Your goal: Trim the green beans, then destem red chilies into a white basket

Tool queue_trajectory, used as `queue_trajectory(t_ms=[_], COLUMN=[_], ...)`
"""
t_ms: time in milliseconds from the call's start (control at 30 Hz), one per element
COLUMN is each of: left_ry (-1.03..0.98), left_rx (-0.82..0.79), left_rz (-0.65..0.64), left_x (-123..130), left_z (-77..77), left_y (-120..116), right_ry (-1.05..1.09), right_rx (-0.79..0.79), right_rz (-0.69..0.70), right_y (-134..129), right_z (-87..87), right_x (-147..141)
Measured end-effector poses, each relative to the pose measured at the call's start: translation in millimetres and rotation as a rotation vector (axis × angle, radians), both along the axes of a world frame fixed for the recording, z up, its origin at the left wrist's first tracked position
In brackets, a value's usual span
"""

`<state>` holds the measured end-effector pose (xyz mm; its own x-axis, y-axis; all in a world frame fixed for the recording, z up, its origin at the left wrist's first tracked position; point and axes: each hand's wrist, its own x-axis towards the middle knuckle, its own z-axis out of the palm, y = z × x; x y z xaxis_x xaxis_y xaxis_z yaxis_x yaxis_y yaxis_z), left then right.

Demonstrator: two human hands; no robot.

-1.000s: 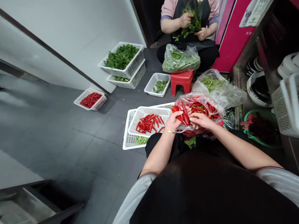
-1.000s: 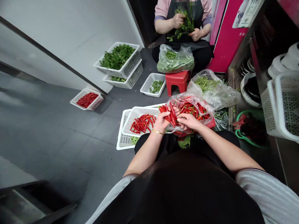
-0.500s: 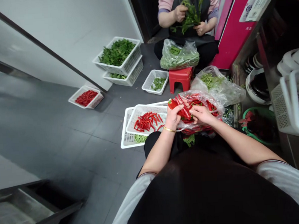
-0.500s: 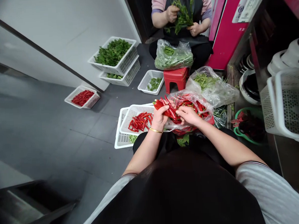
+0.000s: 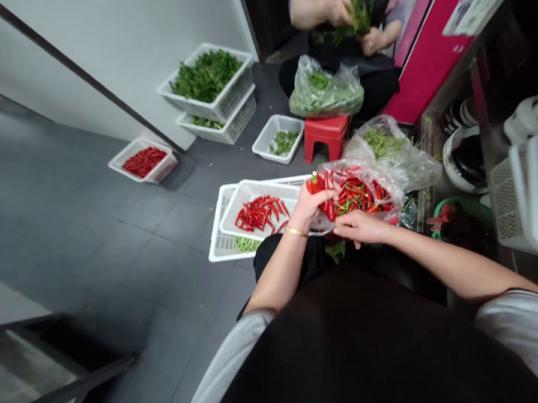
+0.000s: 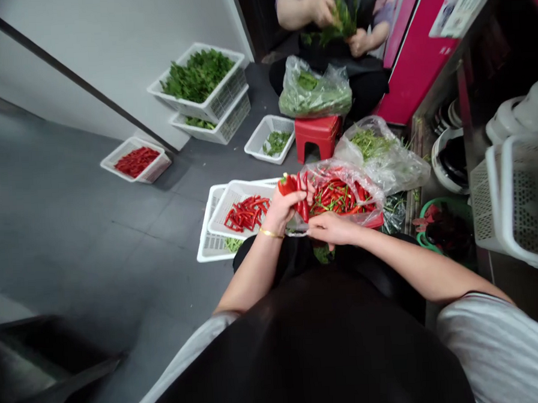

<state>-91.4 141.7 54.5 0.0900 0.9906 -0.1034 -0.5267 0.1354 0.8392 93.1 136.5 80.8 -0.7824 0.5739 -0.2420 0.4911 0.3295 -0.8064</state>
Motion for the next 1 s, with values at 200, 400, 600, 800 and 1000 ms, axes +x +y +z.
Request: queue_trajectory(t_ms=[200, 400, 600, 800, 1000], left_ry=[0.145, 0.293, 0.051, -0.124, -0.203], left_rx=[-0.146, -0.192, -0.086, -0.129, -0.265], left_rz=[-0.255, -0.13, -0.018, 0.091, 0.133], left_x=[15.9, 26.6, 42.8, 44.6, 22.4], left_z=[-35.5, -67.0, -34.4, -31.8, -37.5], left_y=[-10.3, -12.5, 2.9, -3.0, -9.3], right_ry=[-0.55, -0.377, 0.221, 0.346, 0.237], right_rx=[0.463, 0.459, 0.01, 0.096, -0.171], right_rz=[-0.176, -0.204, -0.463, -0.545, -0.338], right_y=[39.4, 45.3, 60.8, 36.7, 6.8], right_z=[-53.9, -67.3, -40.7, -45.6, -56.3], right_x=[17.1, 15.9, 7.1, 10.4, 15.6])
